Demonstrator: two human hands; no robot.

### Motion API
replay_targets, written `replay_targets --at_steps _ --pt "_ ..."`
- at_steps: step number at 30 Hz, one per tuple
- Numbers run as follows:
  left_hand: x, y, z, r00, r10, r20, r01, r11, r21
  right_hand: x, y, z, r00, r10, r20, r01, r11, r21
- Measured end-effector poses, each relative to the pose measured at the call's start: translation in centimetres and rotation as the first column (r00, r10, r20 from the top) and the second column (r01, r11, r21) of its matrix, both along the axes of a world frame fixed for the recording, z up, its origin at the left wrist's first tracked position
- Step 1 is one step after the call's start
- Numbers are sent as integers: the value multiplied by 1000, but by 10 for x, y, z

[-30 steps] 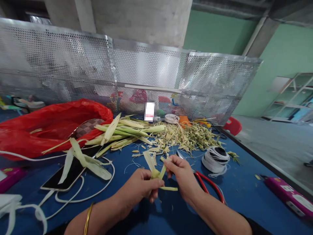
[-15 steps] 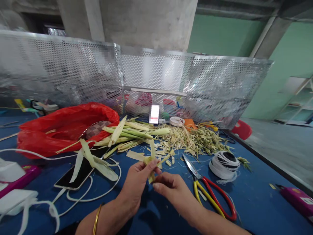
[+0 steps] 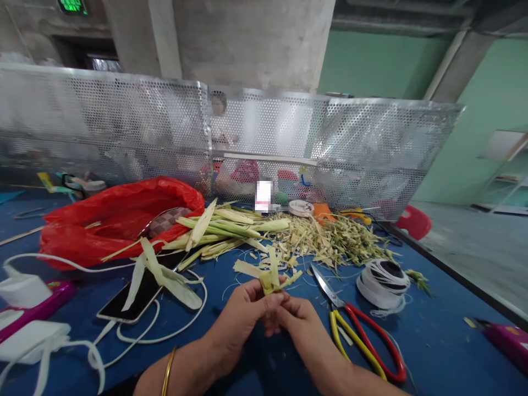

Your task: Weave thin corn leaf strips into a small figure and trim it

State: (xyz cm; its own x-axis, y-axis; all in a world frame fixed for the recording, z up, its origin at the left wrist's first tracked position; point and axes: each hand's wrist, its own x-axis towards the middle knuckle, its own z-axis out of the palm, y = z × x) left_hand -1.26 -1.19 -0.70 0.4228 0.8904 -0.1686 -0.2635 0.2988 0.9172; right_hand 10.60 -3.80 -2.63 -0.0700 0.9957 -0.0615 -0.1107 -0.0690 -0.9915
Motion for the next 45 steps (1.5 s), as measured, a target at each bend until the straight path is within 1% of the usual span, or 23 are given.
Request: replay_targets --at_steps 2,4,8,10,12,14,15,18,23,26,28,30,34,36,39,45 --pt "-1 1 2 1000 -20 17 19 999 28 1 -1 4 999 -32 -23 32 999 -17" --pt "-1 1 3 1000 -12 4 12 999 44 2 -1 6 999 -25 -28 25 1000 -12" --pt "-3 3 2 998 0 -56 3 998 65 2 -4 3 997 3 77 -9 996 87" --pt "-6 5 2 994 52 -99 -46 997 65 3 -6 0 990 12 143 -32 990 137" --pt "-8 7 3 983 135 -127 -126 989 76 3 -9 -1 976 19 216 -59 981 184" --pt "-9 8 5 974 193 -122 -185 980 77 4 -12 -1 958 21 285 -93 966 240" --pt "-10 8 5 972 203 -114 -196 978 72 5 -13 -1 949 24 313 -110 959 262" --pt "-10 8 5 972 207 -115 -201 978 60 6 -15 1 933 42 358 -152 946 286" --pt "-10 9 4 969 199 -147 -191 980 64 6 -17 3 924 70 376 -200 927 318" --pt "-10 9 6 968 202 -150 -195 979 59 6 -19 4 916 107 387 -240 919 314" --pt "-10 9 8 969 206 -140 -202 979 42 5 -19 4 914 114 389 -244 921 304" --pt "-10 9 9 970 194 -145 -193 981 25 4 -18 2 924 109 366 -219 937 273" --pt "-7 6 9 978 122 -170 -120 993 19 1 -13 -7 966 120 231 -158 976 152" --pt "-6 5 8 983 87 -164 -86 996 15 1 -10 -10 968 95 233 -125 985 117" --pt "-5 4 7 987 69 -145 -66 997 26 3 -8 -10 955 72 287 -114 985 132" --pt "-5 5 5 989 95 -115 -92 995 25 4 -11 -8 936 86 342 -155 971 181"
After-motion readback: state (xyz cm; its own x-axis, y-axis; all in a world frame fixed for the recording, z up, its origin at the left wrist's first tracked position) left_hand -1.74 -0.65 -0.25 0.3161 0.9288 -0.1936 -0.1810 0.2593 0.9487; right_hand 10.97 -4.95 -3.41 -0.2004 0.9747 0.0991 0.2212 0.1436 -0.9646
